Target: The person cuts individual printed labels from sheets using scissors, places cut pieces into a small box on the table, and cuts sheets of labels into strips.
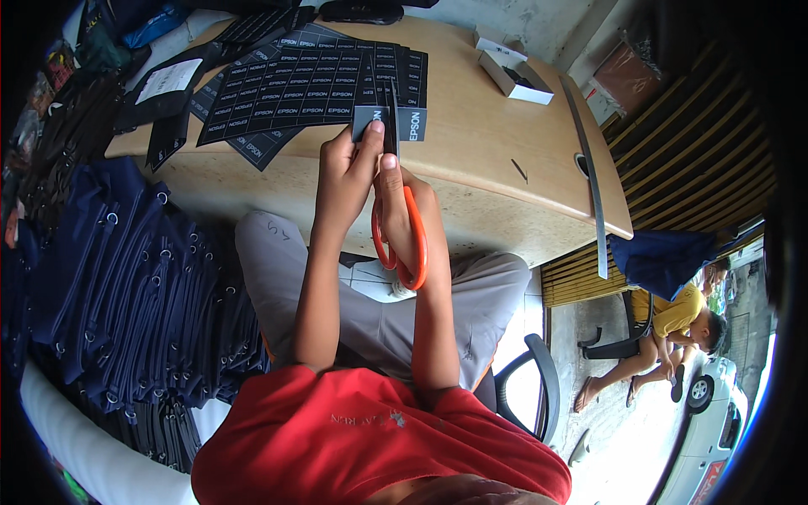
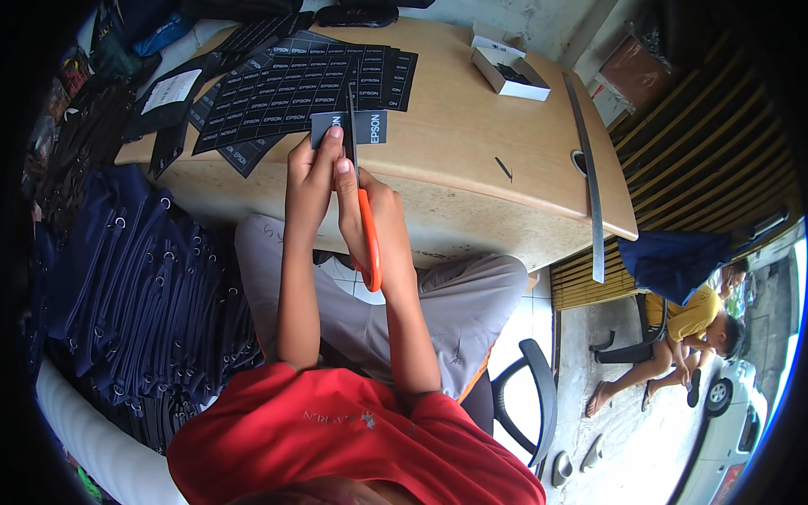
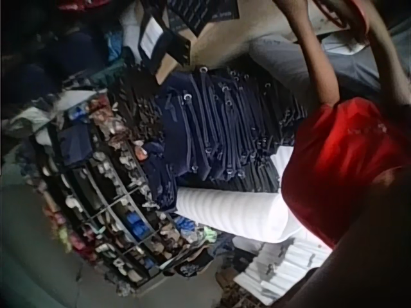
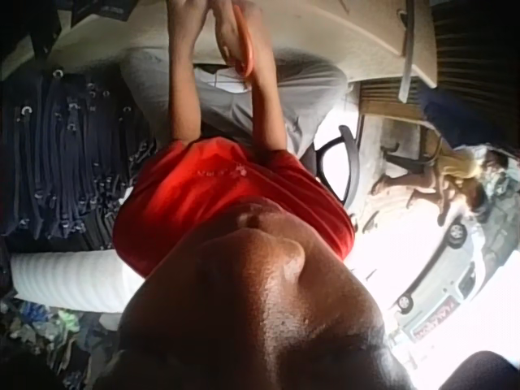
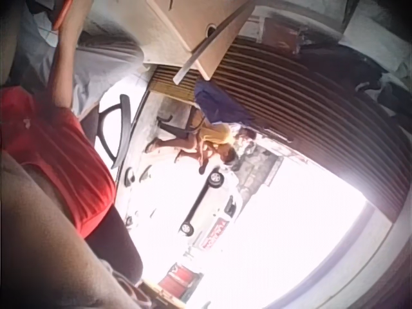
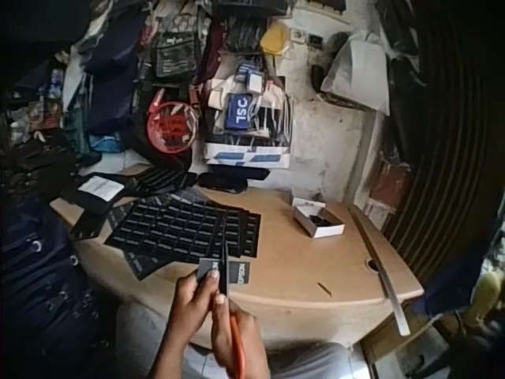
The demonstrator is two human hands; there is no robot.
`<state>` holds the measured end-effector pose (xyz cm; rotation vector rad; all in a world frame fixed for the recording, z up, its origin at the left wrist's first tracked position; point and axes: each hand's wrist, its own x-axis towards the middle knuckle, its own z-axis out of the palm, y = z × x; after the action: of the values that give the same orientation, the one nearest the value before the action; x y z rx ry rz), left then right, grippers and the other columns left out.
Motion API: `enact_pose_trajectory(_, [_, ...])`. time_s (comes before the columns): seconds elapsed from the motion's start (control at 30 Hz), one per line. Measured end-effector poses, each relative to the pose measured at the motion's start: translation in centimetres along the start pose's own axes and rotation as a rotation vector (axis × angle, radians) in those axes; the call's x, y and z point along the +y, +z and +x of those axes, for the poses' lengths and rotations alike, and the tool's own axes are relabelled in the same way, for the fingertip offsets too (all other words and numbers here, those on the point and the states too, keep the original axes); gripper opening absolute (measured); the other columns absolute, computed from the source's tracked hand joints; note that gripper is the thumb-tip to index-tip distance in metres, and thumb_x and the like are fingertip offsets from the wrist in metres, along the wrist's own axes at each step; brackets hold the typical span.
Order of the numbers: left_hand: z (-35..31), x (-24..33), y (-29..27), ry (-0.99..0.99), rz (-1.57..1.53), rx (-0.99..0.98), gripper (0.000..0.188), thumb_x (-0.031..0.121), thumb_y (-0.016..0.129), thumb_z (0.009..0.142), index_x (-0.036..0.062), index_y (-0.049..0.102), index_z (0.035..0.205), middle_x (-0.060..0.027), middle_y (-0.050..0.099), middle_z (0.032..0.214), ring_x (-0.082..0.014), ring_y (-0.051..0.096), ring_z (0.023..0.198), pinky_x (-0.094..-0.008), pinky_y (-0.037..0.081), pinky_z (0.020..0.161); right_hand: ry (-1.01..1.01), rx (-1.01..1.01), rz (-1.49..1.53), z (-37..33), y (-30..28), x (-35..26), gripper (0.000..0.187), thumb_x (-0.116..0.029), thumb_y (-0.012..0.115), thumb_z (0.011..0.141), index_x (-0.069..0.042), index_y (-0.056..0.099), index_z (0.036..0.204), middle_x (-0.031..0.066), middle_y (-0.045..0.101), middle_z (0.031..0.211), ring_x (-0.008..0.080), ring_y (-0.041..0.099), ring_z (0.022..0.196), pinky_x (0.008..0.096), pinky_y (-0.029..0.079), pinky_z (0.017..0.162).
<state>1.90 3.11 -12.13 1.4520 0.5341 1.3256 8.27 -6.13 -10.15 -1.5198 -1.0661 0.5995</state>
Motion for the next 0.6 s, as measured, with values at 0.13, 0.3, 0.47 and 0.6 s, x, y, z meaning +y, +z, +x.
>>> enact_pose_trajectory(0.13, [1.4, -1.7, 0.1, -0.035, 0.095, -0.069, 0.032, 0.024, 0.055, 0.099, -0.0011, 0.057, 0.079, 0.0034, 0.043, 0.054, -0.0037, 0.035, 0.052, -0.0265, 0.028, 0.047, 0.094, -0.002, -0.045, 1.5, -0.6, 0.8, 0.064, -0.049, 0.039, 0.102, 0.006, 0.062, 0.078, 0.0115, 0.048, 0.048, 0.0177, 0.046, 0.047, 0.0370, 0.041, 0.051])
enact_pose_trajectory(0.3, [1.8, -2.2, 0.2, -0.034, 0.132, -0.080, 0.033, 0.027, 0.053, 0.100, 0.0085, 0.052, 0.073, 0.0087, 0.041, 0.059, -0.0004, 0.034, 0.051, -0.0218, 0.024, 0.045, 0.108, 0.003, -0.014, 2.1, -0.3, 1.6, 0.065, -0.049, 0.038, 0.102, 0.006, 0.060, 0.075, 0.0114, 0.047, 0.049, 0.0173, 0.045, 0.048, 0.0367, 0.041, 0.052])
enact_pose_trajectory(0.47, [2.4, -2.3, 0.3, -0.041, 0.190, -0.083, 0.035, 0.025, 0.055, 0.098, -0.0040, 0.058, 0.079, -0.0023, 0.047, 0.053, -0.0070, 0.038, 0.051, -0.0300, 0.032, 0.047, 0.079, -0.011, -0.032, 2.7, -0.3, 2.4, 0.066, -0.057, 0.030, 0.101, -0.003, 0.051, 0.069, 0.0035, 0.046, 0.052, 0.0110, 0.044, 0.041, 0.0280, 0.037, 0.039])
enact_pose_trajectory(0.6, [2.5, -2.2, 0.4, -0.026, 0.222, -0.067, 0.035, 0.025, 0.055, 0.097, -0.0045, 0.057, 0.078, -0.0064, 0.049, 0.054, -0.0100, 0.040, 0.050, -0.0321, 0.034, 0.048, 0.095, -0.013, -0.037, 3.3, -0.3, 3.2, 0.067, -0.058, 0.031, 0.101, -0.004, 0.050, 0.067, 0.0032, 0.045, 0.052, 0.0108, 0.042, 0.040, 0.0275, 0.036, 0.039])
